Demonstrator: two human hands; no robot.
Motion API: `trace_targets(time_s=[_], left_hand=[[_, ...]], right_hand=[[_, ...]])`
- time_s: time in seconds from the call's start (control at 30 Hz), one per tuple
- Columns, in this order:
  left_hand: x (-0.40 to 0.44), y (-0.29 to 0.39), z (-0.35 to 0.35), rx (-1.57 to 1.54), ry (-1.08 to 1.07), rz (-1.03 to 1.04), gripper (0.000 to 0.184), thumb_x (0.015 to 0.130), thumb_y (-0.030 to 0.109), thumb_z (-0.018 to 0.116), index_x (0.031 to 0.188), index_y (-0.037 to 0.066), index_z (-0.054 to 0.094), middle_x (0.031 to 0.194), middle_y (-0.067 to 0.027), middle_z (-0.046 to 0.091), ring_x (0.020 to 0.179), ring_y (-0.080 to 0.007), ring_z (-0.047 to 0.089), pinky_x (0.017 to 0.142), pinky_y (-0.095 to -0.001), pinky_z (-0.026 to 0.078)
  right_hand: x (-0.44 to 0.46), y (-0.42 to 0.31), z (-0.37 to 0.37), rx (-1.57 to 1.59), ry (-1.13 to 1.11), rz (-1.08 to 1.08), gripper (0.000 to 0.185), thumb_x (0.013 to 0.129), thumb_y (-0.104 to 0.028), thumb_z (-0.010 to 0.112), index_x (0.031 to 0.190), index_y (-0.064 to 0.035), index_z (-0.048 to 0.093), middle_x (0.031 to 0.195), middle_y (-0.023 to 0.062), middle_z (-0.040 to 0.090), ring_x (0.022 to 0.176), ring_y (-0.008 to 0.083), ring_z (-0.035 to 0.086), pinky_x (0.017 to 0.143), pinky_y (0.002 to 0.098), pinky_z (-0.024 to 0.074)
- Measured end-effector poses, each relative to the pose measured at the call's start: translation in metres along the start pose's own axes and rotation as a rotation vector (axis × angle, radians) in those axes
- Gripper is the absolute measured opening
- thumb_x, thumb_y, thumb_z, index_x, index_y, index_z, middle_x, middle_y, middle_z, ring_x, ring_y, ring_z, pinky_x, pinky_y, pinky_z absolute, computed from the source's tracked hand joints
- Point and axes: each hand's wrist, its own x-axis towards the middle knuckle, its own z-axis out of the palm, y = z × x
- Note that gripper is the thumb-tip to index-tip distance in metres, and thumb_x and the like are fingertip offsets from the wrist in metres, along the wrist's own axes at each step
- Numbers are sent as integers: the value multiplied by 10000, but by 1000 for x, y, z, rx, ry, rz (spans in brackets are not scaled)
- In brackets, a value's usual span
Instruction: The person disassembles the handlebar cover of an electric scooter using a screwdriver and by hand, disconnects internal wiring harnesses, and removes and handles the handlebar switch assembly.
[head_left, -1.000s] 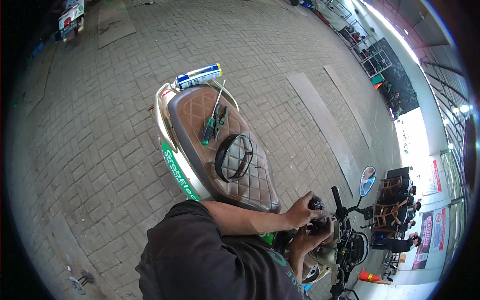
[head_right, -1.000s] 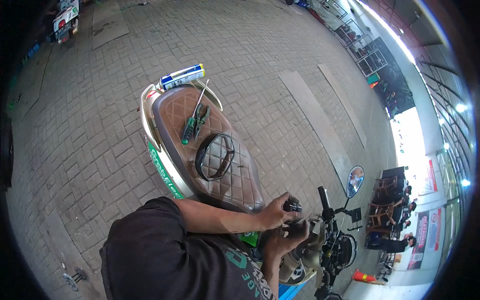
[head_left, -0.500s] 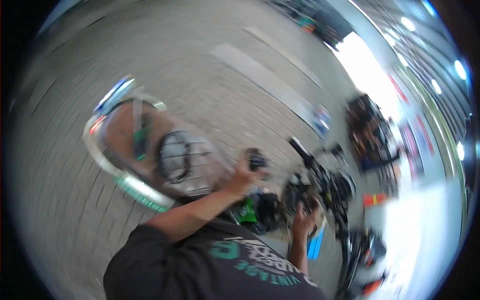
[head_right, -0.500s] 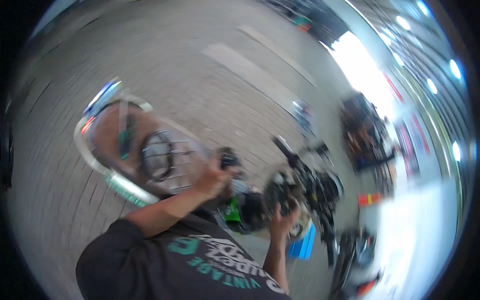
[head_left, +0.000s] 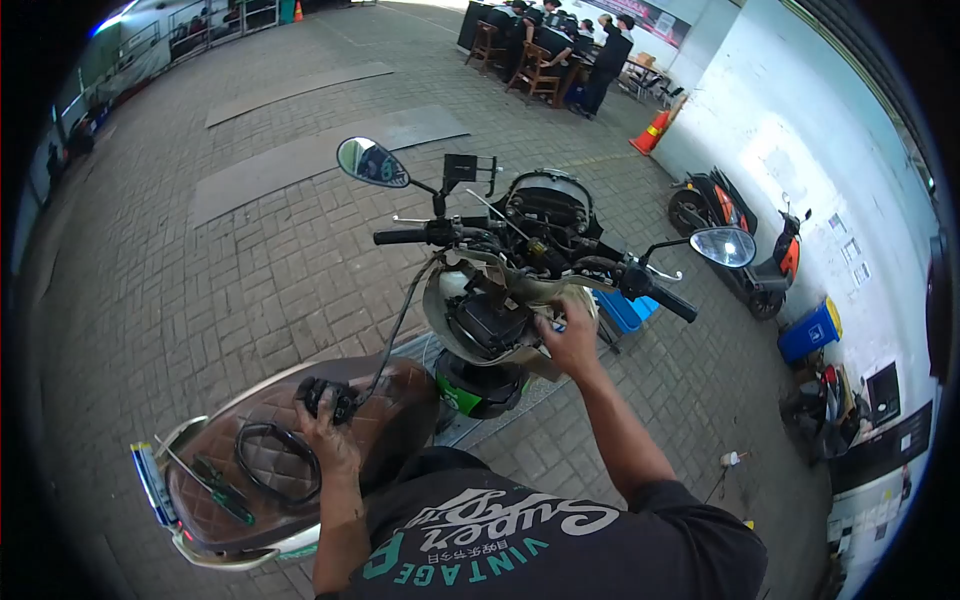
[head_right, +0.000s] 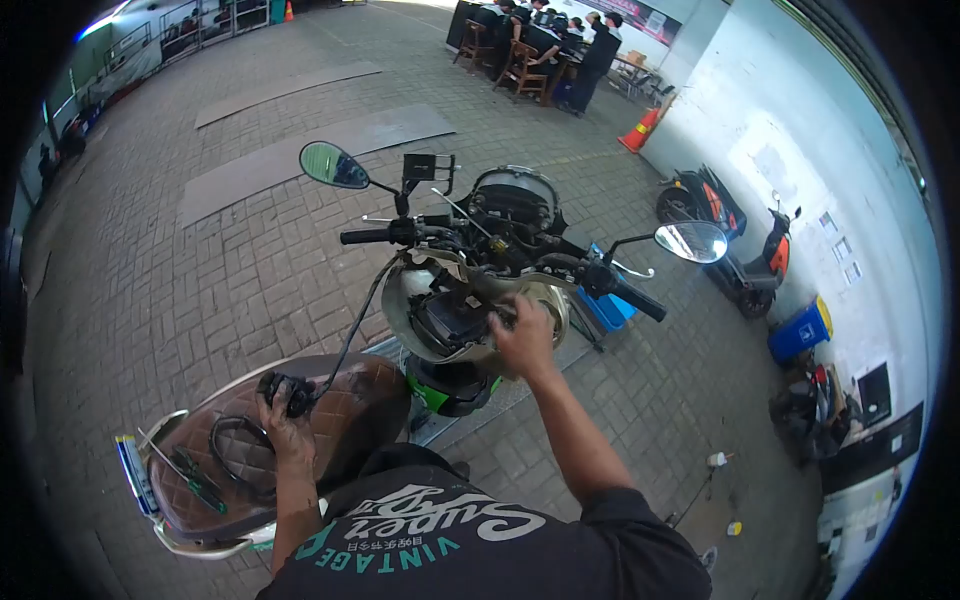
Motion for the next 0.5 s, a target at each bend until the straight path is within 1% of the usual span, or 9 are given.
trace_targets(time_s=[0.1, 0.17, 0.2, 0.27, 0.3, 0.37, 0.43, 0.47, 0.5], left_hand=[[1, 7, 6, 8, 27, -90, 401, 856, 69, 656, 1214, 89, 476, 1058, -53, 545, 915, -196, 599, 803, -363, 553], [6, 5, 8, 17, 3, -83, 401, 854, 69, 658, 1213, 90, 478, 1044, -51, 548, 906, -192, 601, 793, -351, 553], [8, 4, 8, 20, -1, -79, 402, 853, 68, 659, 1212, 90, 479, 1037, -50, 550, 901, -190, 602, 788, -345, 553], [9, 4, 9, 37, -23, -50, 395, 860, 101, 661, 1213, 97, 482, 1040, -59, 561, 898, -206, 617, 790, -374, 556], [11, 4, 8, 45, -21, -29, 393, 863, 117, 662, 1213, 101, 484, 1042, -64, 567, 896, -215, 625, 790, -389, 558], [13, 4, 0, 49, 28, -3, 409, 858, 106, 661, 1222, 83, 475, 1046, -70, 565, 891, -219, 628, 795, -388, 558], [15, 6, -4, 13, 79, 11, 421, 853, 95, 660, 1229, 69, 471, 1052, -76, 565, 891, -228, 628, 800, -395, 557], [15, 10, -3, 32, 104, 6, 419, 846, 100, 668, 1217, 67, 478, 1045, -75, 568, 893, -222, 627, 806, -388, 553], [14, 15, -3, 52, 146, 4, 416, 838, 105, 676, 1206, 65, 485, 1039, -74, 571, 894, -217, 626, 812, -380, 550]], right_hand=[[54, -5, -5, -114, 118, -42, 376, 796, -258, 698, 1103, -65, 600, 1106, 123, 601, 1041, 330, 573, 916, 464, 402], [92, 3, 7, -324, 91, -116, 402, 789, -245, 695, 1126, -61, 575, 1117, 144, 596, 1057, 338, 584, 903, 475, 438], [108, 8, 14, -387, -16, -48, 416, 784, -243, 695, 1135, -60, 566, 1122, 155, 594, 1064, 348, 584, 895, 481, 453], [136, 18, 30, -510, -242, 64, 444, 776, -240, 696, 1152, -57, 549, 1134, 177, 589, 1078, 368, 585, 877, 491, 484], [146, 25, 38, -530, -278, 100, 437, 778, -220, 674, 1157, -49, 540, 1137, 200, 585, 1091, 400, 581, 853, 505, 514], [153, 21, 42, -637, -321, 30, 399, 780, -184, 648, 1142, -50, 546, 1142, 207, 583, 1065, 411, 591, 852, 511, 510], [156, 9, 26, -692, -264, -47, 378, 771, -164, 639, 1123, -53, 561, 1141, 208, 589, 1049, 409, 600, 847, 513, 512], [156, -6, 8, -672, -260, -50, 350, 766, -160, 635, 1095, -46, 601, 1107, 209, 620, 1022, 393, 618, 853, 487, 516], [157, -10, -8, -647, -284, -121, 336, 763, -165, 639, 1074, -39, 635, 1064, 204, 648, 1005, 370, 629, 865, 457, 517]])
